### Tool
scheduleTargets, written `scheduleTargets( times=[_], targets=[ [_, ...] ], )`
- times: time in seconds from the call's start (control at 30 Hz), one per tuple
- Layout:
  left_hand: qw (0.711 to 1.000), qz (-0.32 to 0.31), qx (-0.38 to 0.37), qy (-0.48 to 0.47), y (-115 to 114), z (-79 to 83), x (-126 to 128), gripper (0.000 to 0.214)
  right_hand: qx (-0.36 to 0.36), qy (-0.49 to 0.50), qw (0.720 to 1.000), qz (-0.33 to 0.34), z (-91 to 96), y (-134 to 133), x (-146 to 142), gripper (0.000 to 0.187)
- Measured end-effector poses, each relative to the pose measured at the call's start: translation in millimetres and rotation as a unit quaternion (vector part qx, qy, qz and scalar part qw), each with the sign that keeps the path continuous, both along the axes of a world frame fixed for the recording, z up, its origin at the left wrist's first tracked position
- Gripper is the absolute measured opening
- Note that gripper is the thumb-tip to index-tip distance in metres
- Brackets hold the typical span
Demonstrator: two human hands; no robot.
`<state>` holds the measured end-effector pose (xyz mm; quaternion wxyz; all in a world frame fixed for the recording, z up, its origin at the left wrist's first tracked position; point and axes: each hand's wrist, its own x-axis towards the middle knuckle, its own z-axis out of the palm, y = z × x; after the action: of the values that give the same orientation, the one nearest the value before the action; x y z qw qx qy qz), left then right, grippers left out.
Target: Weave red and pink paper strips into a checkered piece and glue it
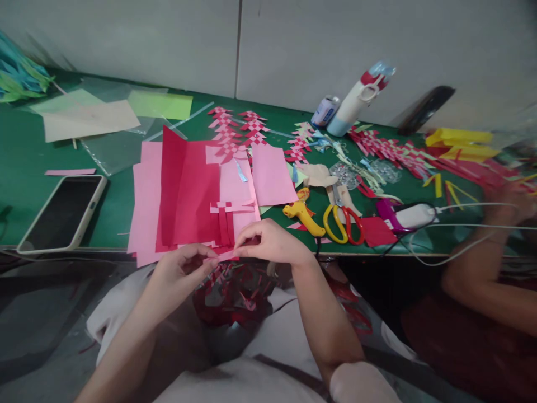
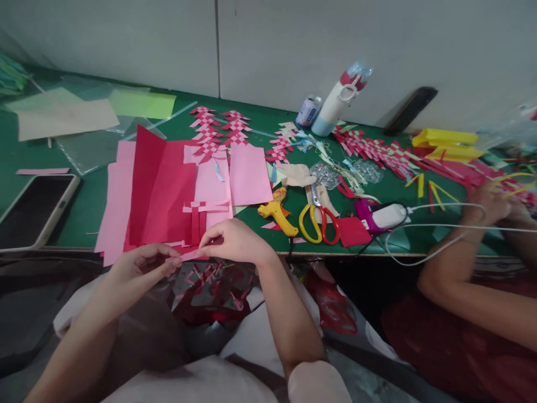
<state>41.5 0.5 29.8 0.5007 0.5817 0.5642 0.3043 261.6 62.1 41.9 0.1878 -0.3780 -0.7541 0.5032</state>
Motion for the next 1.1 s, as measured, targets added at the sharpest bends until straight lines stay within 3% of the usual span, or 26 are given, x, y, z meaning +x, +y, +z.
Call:
scheduleTargets(
  times=[0.2,0.33,0.47,0.7,1.1],
  targets=[
    [0.986,0.012,0.092,0.138,7,-1.8,-15,0.029,0.003,-0.023,1.0,-0.005,1.1,2,10,0.012],
    [0.928,-0.041,0.226,0.294,21,-1.9,-20,0.025,0.01,-0.05,0.999,-0.001,3.9,4,13,0.011],
    [0.872,-0.133,0.32,0.347,33,-4.6,-13,0.022,0.023,-0.068,0.997,0.001,4.5,5,13,0.01],
    [0.841,-0.188,0.349,0.369,41,-13.5,-5,0.023,0.017,-0.073,0.997,0.003,2.2,5,14,0.012],
    [0.846,-0.196,0.339,0.361,42,-17.0,-9,0.026,0.002,-0.058,0.998,0.0,3.7,7,16,0.012]
  ],
)
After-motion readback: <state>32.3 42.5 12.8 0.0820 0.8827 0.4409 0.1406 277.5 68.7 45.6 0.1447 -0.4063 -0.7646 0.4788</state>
